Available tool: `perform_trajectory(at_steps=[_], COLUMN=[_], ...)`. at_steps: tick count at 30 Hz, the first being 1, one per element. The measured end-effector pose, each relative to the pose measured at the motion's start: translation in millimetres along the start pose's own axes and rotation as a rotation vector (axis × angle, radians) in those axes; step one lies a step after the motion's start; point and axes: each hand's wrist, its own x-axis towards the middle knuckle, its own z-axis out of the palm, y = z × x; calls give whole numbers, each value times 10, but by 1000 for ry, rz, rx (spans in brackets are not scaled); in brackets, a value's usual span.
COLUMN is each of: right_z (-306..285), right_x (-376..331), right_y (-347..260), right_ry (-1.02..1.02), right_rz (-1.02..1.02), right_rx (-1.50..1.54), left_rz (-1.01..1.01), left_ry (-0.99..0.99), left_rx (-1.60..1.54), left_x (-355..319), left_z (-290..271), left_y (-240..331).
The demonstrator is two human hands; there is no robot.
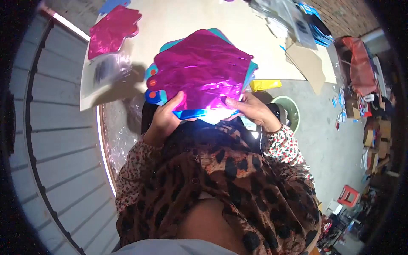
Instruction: The person is sorting, stacking, and labeling colorful metallic plastic sheets.
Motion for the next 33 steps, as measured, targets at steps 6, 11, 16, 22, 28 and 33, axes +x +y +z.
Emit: perform_trajectory(at_steps=[6, 11, 16, 22, 28, 33], right_z=[-531, -518, -421, -407, -369, -379], right_x=[-276, 33, 122, 45, 7, 53], right_y=[-607, -911, -1000, -850, -838, -796], right_ry=[208, 190, 30, 66, 197, 235], right_rz=[-378, -805, -526, -629, -573, -611], right_rx=[-907, -1302, -1202, -1052, -1245, -1304], left_rz=[184, 385, 384, 468, 328, 53], left_ry=[5, -33, -31, 3, 103, 139], left_rx=[342, 897, 962, 575, 782, -17], left_x=[-94, -19, -59, -40, 43, 43], left_z=[-69, -186, -65, -84, -162, -229], left_y=[15, -49, 60, 31, -55, -84])
